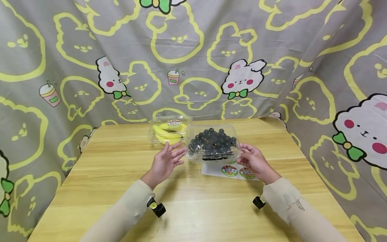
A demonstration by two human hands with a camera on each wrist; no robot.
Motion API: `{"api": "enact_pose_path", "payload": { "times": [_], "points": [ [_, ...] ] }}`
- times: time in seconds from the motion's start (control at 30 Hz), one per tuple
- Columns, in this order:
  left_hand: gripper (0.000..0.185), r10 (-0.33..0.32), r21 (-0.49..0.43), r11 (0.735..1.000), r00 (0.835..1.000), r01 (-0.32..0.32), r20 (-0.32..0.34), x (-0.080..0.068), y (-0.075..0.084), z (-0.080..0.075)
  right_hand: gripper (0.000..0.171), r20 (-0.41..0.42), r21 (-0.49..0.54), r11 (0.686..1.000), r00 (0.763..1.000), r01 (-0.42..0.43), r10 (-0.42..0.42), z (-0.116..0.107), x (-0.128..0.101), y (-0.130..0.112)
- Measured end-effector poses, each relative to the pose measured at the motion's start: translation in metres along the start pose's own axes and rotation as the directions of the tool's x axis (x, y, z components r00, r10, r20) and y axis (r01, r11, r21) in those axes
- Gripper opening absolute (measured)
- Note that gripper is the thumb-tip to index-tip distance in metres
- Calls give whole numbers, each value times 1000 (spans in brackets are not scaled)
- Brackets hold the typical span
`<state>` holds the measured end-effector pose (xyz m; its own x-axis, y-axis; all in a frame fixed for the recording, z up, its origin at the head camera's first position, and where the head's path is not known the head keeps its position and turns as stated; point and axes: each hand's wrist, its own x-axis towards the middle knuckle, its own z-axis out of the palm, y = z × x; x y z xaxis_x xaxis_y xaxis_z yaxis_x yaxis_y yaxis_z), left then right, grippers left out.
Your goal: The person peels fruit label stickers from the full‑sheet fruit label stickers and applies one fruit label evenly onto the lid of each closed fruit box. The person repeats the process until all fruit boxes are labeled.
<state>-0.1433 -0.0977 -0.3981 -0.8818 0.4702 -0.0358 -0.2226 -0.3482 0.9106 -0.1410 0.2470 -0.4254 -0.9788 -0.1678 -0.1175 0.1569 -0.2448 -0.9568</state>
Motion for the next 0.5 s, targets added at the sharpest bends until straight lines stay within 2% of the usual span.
{"api": "enact_pose_path", "payload": {
  "times": [0.17, 0.5],
  "points": [
    [75, -3, 13, 1000, 1000, 3, -11, -6, 0, -3, 39, 28, -1, 1000, 1000, 2, -2, 3, -2, 2],
    [76, -15, 46, 999, 998, 18, -62, -15, -1, -15, 43, 52, -31, 999, 999, -9, 11, 10, -4, 6]
  ]
}}
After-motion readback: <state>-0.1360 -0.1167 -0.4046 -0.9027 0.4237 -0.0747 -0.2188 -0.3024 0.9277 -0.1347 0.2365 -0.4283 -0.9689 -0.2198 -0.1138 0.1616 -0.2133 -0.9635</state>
